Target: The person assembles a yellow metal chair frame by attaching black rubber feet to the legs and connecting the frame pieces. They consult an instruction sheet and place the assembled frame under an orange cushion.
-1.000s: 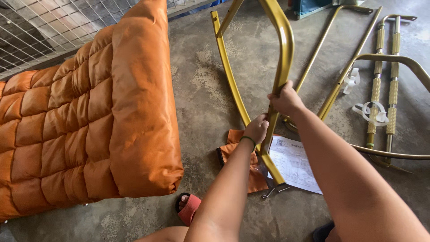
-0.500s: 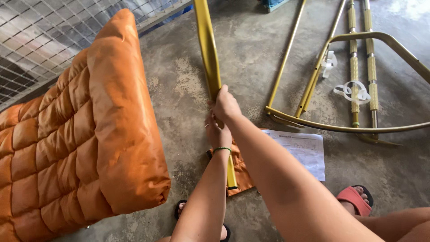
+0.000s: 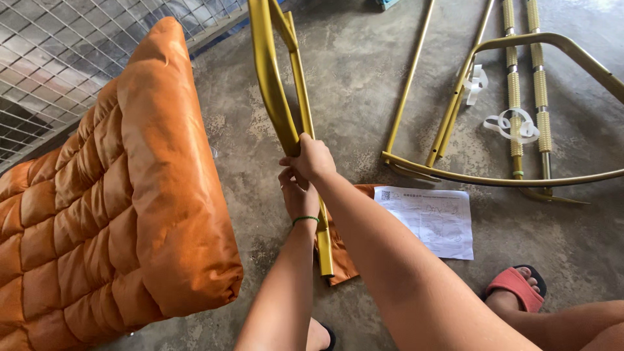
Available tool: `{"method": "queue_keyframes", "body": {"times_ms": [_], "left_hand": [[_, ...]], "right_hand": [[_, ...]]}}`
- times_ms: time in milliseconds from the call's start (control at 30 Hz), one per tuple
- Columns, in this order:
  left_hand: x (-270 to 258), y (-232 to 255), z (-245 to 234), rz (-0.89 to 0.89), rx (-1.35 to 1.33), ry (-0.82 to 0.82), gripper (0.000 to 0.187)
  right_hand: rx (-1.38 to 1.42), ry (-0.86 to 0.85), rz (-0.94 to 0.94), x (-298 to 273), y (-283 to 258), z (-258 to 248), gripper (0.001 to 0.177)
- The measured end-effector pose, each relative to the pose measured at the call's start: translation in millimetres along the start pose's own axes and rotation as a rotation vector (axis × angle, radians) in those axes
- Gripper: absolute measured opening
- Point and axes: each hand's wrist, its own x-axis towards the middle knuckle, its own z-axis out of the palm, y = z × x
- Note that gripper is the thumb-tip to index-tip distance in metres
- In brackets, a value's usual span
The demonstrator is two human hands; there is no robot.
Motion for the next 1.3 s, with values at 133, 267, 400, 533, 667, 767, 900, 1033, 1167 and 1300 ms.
{"method": "queue_keyframes", "body": {"times_ms": [133,267,400,533,667,767,900,1033,1167,1300], "left_hand": [[13,-5,-11,0.022,0.200,-0.001,0.057],[26,-11,-26,0.172,0.211,0.053,0.049],[33,-6,-25,0.121,0.270,0.033,0.049],[33,-6,-20,0.145,0.240,0.031,0.048],[32,-11,-13,0.135,0.101,-0.027,0.040],[34,-9,-6,0.111,0.036,-0.080,0.037],[31,-7,-8,0.059,0.047,-0.142,0.036],[24,-21,-33,0.377,0.197,-0.141,0.052],[33,-42,-73,0.298,0.468,-0.026,0.051],[37,-58,-119,0.375,0.581,0.188,0.046]], "right_hand": [[0.139,-0.185,-0.041,31,33,3,0.048],[0.709,-0.311,-0.019,49,102,5,0.038],[0.523,-0.260,0.048,30,149,26,0.052],[0.564,-0.183,-0.033,1,137,51,0.043],[0.717,-0.025,-0.330,-6,80,49,0.051],[0.552,0.015,-0.283,-2,39,37,0.055],[0.294,0.062,-0.177,-1,22,21,0.033],[0.184,0.032,-0.175,6,35,23,0.026],[0.131,0.042,-0.155,15,40,32,0.032],[0.074,0.001,-0.105,3,52,31,0.037]]}}
